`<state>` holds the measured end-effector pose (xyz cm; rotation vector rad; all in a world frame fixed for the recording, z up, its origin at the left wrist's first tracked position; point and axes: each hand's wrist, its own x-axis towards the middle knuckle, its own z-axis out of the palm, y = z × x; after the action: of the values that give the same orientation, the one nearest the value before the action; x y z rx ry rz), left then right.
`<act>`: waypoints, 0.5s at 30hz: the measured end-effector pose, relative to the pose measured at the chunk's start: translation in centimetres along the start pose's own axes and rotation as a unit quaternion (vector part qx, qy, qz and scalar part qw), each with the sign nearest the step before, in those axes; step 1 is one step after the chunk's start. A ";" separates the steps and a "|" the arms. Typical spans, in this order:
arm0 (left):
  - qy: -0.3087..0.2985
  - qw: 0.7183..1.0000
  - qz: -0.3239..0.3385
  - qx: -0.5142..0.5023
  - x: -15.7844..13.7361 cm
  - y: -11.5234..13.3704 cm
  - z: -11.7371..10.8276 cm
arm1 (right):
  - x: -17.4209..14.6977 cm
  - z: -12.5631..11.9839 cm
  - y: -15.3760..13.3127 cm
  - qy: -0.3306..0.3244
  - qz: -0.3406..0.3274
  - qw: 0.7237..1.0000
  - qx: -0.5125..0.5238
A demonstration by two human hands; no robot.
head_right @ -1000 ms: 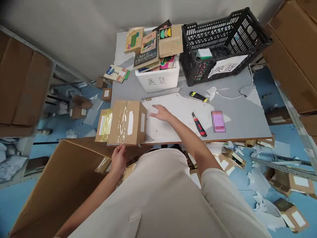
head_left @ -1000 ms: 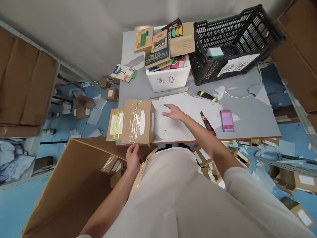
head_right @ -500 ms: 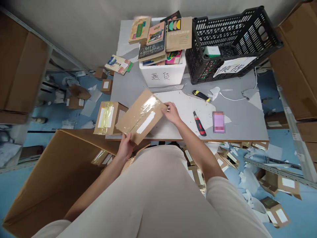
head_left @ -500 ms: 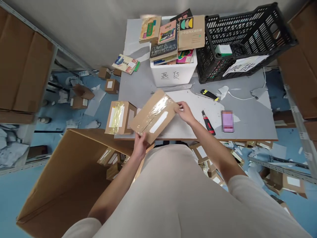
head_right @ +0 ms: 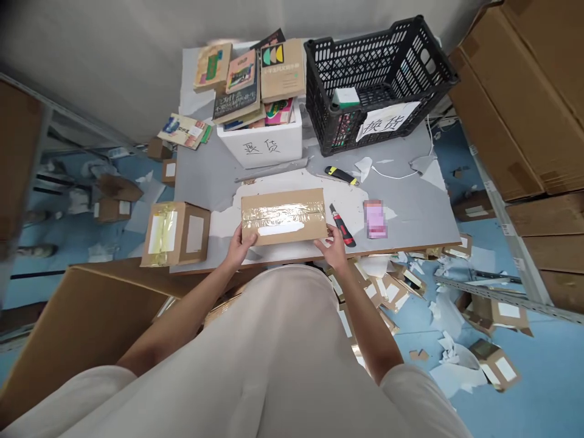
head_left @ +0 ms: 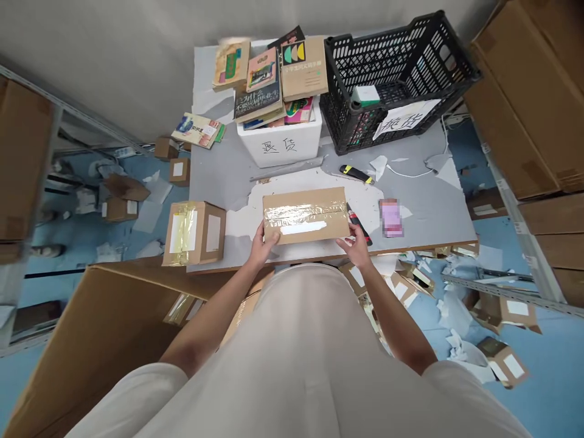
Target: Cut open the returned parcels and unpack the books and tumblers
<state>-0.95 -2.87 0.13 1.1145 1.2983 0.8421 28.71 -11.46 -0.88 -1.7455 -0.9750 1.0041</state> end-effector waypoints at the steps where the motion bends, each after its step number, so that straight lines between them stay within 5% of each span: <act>1: -0.006 1.000 -0.003 0.001 -0.3 -0.4 -0.1 | 0.3 -0.3 0.4 -0.019 0.004 1.000 -0.010; 5: 0.007 0.999 -0.041 -0.021 -1.5 -2.1 0.2 | 1.7 -1.2 2.0 -0.096 0.023 0.993 -0.070; 9: 0.087 0.987 -0.095 -0.094 -1.7 -3.2 1.6 | 3.2 -1.4 2.8 -0.154 0.020 0.984 -0.087; 15: 0.170 0.983 -0.062 -0.009 -2.1 -0.7 1.5 | 5.1 -2.1 1.2 -0.149 -0.061 0.983 -0.085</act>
<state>0.20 -5.30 -0.05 0.8879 1.6206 0.9769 32.70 -7.82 -2.58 -1.6769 -1.3773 1.1509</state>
